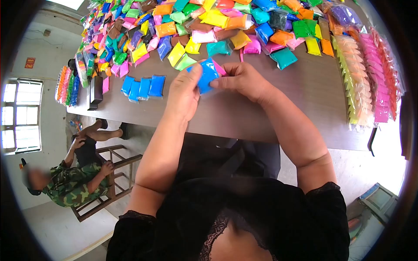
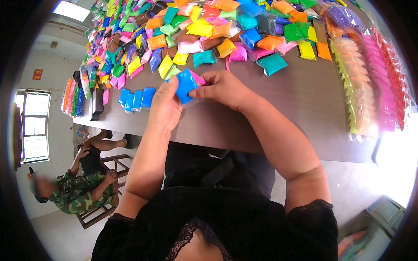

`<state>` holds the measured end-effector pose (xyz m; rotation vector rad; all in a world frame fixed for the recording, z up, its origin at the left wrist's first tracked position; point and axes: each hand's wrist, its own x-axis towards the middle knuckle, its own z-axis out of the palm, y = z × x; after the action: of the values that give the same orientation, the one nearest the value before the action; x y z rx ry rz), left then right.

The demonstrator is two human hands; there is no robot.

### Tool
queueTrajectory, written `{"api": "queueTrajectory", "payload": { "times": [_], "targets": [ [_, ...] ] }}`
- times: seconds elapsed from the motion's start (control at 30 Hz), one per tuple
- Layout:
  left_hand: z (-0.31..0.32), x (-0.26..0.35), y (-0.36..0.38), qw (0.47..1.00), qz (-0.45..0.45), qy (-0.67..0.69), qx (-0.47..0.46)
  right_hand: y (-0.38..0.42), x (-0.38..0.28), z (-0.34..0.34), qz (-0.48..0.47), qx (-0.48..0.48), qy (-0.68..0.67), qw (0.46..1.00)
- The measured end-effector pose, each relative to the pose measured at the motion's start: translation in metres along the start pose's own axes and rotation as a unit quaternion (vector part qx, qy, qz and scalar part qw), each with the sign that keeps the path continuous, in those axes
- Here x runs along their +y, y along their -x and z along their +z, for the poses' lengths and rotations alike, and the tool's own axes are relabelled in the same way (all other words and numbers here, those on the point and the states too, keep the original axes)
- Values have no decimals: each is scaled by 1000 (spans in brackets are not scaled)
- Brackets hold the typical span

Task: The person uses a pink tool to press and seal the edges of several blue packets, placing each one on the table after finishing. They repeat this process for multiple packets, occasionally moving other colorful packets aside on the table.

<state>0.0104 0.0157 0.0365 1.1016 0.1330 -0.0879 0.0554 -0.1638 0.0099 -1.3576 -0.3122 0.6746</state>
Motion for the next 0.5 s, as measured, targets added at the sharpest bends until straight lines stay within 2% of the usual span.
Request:
{"api": "queueTrajectory", "payload": {
  "times": [0.13,0.2,0.23,0.3,0.33,0.43,0.5],
  "targets": [
    [-6,-7,1,997,-31,-60,-35,-2,1,0,-17,12,-3,1000],
    [-5,-4,-4,999,-23,26,-30,2,-8,0,60,35,-77,995],
    [-3,-3,-4,999,-23,26,-30,1,-8,0,60,34,-76,995],
    [1,-2,-3,999,-6,45,14,0,-6,0,55,29,18,998],
    [1,-2,-1,999,-6,45,16,0,-5,1,56,28,18,998],
    [3,-3,1,998,-3,58,-12,-4,5,1,14,23,64,998],
    [5,-3,3,1000,10,25,-9,-8,12,2,-59,37,88,994]
  ]
}}
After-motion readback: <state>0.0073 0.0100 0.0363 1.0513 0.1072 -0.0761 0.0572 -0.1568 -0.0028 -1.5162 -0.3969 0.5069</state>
